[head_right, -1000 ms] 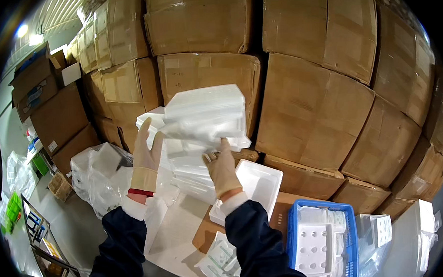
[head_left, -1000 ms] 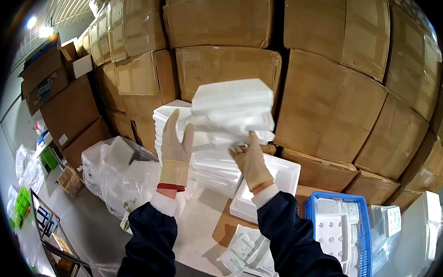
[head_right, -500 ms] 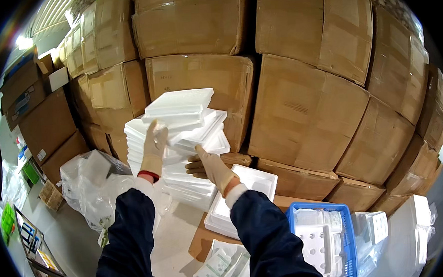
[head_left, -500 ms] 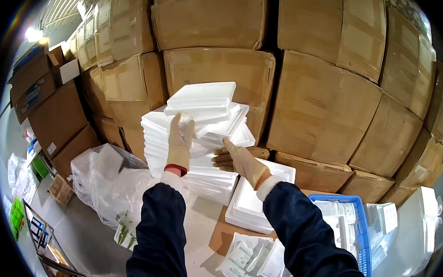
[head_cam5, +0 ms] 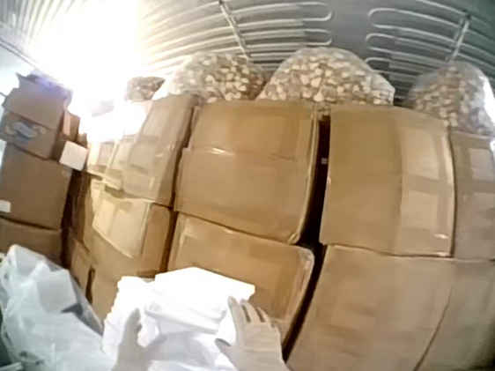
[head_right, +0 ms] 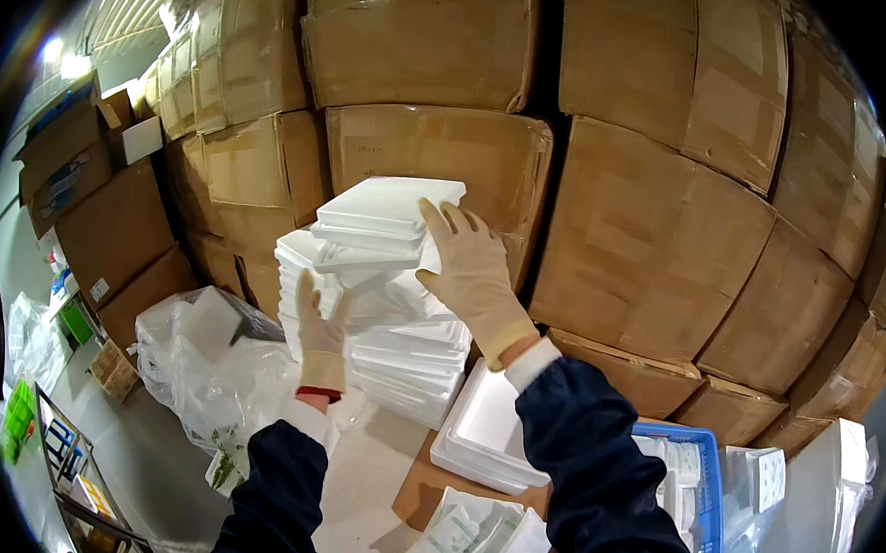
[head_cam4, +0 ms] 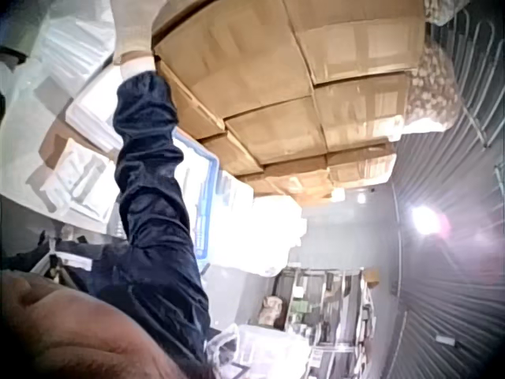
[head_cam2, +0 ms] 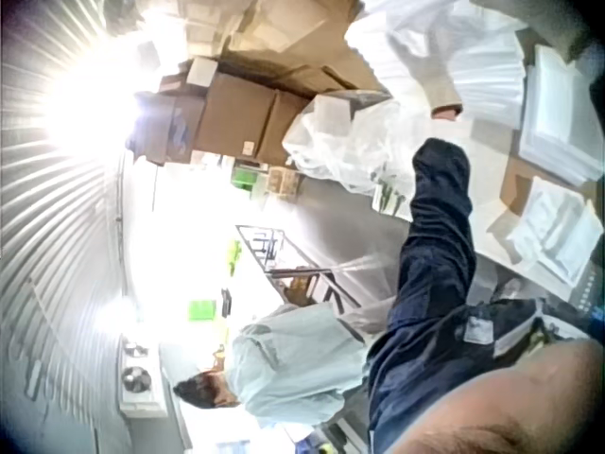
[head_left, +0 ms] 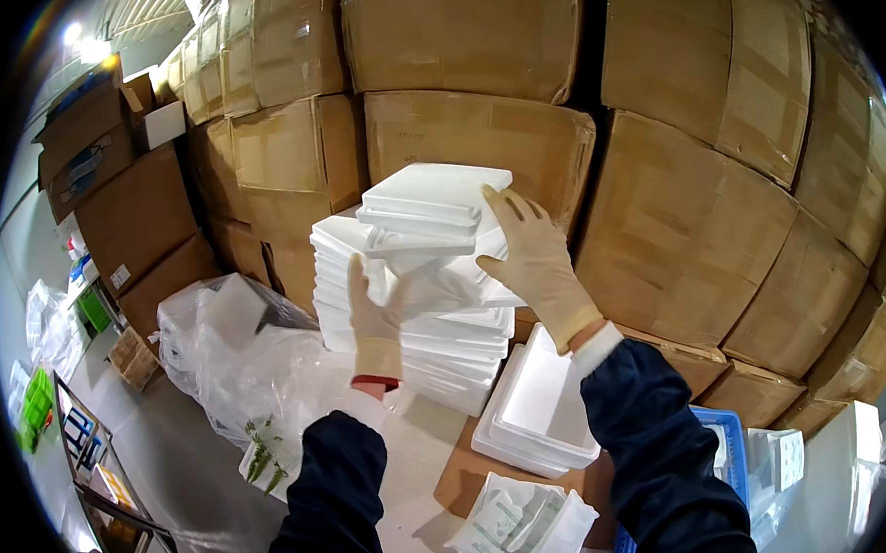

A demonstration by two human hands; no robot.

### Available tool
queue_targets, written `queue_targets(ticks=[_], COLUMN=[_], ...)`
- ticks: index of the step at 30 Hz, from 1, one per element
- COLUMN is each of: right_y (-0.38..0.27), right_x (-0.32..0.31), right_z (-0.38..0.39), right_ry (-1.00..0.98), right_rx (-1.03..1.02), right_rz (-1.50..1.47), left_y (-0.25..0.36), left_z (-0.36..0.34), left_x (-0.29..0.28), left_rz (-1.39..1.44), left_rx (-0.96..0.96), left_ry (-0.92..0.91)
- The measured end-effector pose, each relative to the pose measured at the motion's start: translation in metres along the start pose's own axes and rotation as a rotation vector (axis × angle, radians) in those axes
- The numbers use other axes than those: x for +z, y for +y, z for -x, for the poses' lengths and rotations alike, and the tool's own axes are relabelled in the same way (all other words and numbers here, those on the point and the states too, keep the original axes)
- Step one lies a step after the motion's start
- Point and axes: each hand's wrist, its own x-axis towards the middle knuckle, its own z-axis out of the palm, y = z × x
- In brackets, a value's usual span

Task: The person places round brown food items into white foam trays, separates them with paper sheets, and stacks the trays. The person then handles stacks of foam trays and plastic bags, moving them between a table and a storage area.

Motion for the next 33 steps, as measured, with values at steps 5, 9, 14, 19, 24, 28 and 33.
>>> queue_targets(ticks=[5,9,14,19,24,28,33], right_y=[-0.021,-0.01,-0.012,-0.035,-0.073,-0.134,-0.108], right_x=[0.031,0.053,0.054,0.078,0.134,0.167,0.188], right_z=[-0.039,-0.057,-0.066,-0.094,-0.134,-0.179,-0.192], right_ry=[-0.17,-0.268,-0.156,-0.068,-0.194,-0.427,-0.114], right_rx=[-0.183,-0.173,-0.161,-0.232,-0.214,-0.167,-0.054], right_rz=[0.367,0.382,0.179,0.172,0.251,0.346,-0.143], left_y=[-0.009,0.018,0.034,0.039,0.029,-0.006,-0.037], left_z=[0.005,-0.014,-0.097,-0.182,-0.261,-0.324,-0.285], left_x=[0.008,0.014,-0.023,-0.038,-0.063,-0.16,-0.125], left_rz=[-1.161,-1.613,-1.434,-1.103,-0.729,-0.249,0.088], left_rx=[0.51,0.626,0.497,0.213,-0.353,-0.52,-0.275], left_ry=[-0.142,-0.156,-0.108,-0.019,0.015,0.043,0.094])
